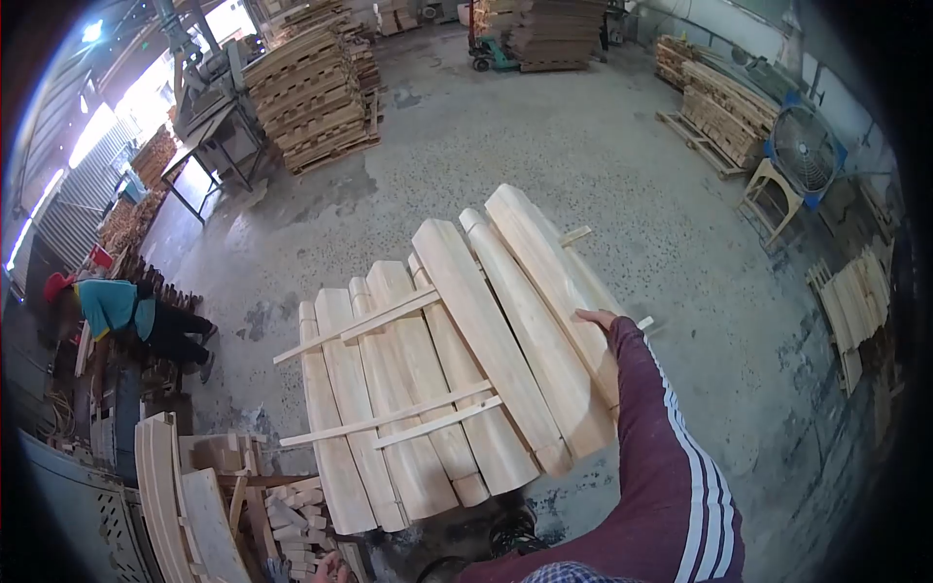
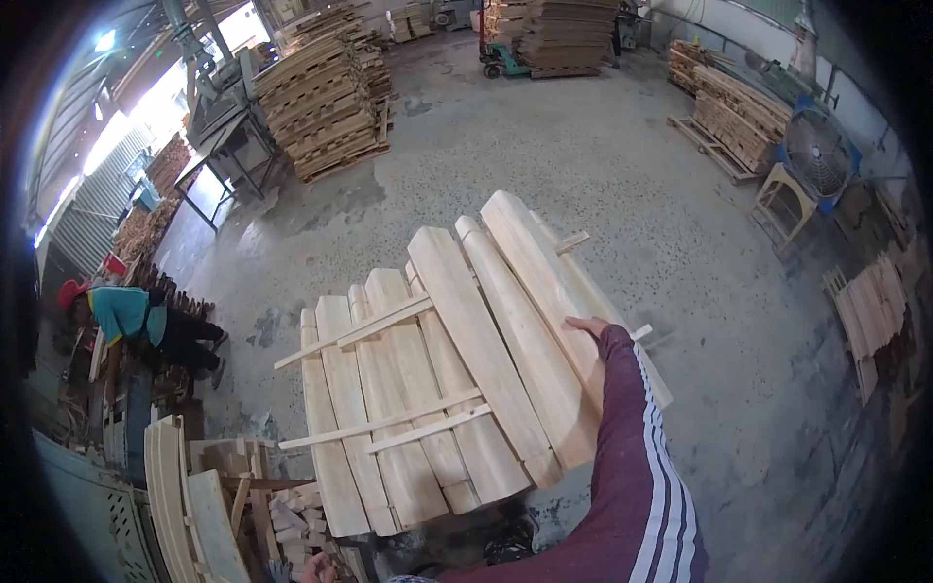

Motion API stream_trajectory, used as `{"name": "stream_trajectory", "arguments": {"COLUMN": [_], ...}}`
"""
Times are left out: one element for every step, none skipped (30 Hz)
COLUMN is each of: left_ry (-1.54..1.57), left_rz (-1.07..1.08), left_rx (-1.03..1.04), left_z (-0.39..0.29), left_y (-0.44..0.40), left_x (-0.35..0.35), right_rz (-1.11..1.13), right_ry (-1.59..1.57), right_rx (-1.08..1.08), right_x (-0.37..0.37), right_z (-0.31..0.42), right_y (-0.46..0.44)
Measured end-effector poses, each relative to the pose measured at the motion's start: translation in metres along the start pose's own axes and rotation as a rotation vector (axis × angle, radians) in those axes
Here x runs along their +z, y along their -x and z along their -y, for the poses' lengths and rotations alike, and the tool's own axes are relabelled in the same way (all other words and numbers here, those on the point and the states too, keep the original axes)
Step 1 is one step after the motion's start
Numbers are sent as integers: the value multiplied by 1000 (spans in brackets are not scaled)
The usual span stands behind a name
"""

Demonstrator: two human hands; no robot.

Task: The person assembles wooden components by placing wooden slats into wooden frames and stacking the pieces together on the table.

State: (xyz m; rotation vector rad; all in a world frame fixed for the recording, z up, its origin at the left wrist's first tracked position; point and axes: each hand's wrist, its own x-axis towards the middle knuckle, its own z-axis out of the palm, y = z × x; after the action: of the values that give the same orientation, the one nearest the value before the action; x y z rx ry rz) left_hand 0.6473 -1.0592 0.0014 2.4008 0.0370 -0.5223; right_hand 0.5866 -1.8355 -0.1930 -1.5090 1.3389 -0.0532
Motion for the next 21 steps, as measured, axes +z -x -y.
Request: {"name": "stream_trajectory", "arguments": {"left_ry": [-127,-131,-199,-265,-47,-50,-57,-62,-65,-15,37,40,5,-29,-22,0,20,26,-74,-171,-66], "left_rz": [29,34,44,51,107,106,116,127,128,125,123,125,160,191,186,169,153,148,154,158,165], "left_rx": [61,58,30,5,58,56,51,44,39,64,91,93,78,65,70,133,196,203,185,166,220], "left_z": [13,3,-16,-28,24,30,35,41,37,32,28,22,14,8,6,5,3,-10,-32,-54,-75], "left_y": [-5,0,8,10,-1,-3,-5,-8,-8,-8,-9,-13,-17,-21,-26,-32,-36,-37,-35,-32,-27], "left_x": [0,1,3,7,14,21,25,28,32,37,41,43,45,48,52,59,64,65,66,67,68], "right_rz": [199,397,386,383,386,391,395,400,404,404,416,426,421,405,394,396,299,200,197,197,195], "right_ry": [-150,-301,-390,-391,-423,-456,-458,-484,-509,-508,-513,-517,-516,-574,-630,-628,-532,-437,-437,-427,-415], "right_rx": [78,162,120,121,77,33,36,3,-28,-23,-13,-8,-12,-22,-34,-45,-37,-29,-36,-25,-16], "right_x": [-4,-3,1,4,10,16,17,18,19,21,21,20,21,27,35,41,45,46,44,38,32], "right_z": [11,22,28,31,36,42,45,48,49,52,55,57,52,48,44,38,29,25,30,38,48], "right_y": [13,27,31,20,8,2,-2,-6,-8,-11,-12,-15,-27,-37,-53,-72,-92,-99,-78,-43,-5]}}
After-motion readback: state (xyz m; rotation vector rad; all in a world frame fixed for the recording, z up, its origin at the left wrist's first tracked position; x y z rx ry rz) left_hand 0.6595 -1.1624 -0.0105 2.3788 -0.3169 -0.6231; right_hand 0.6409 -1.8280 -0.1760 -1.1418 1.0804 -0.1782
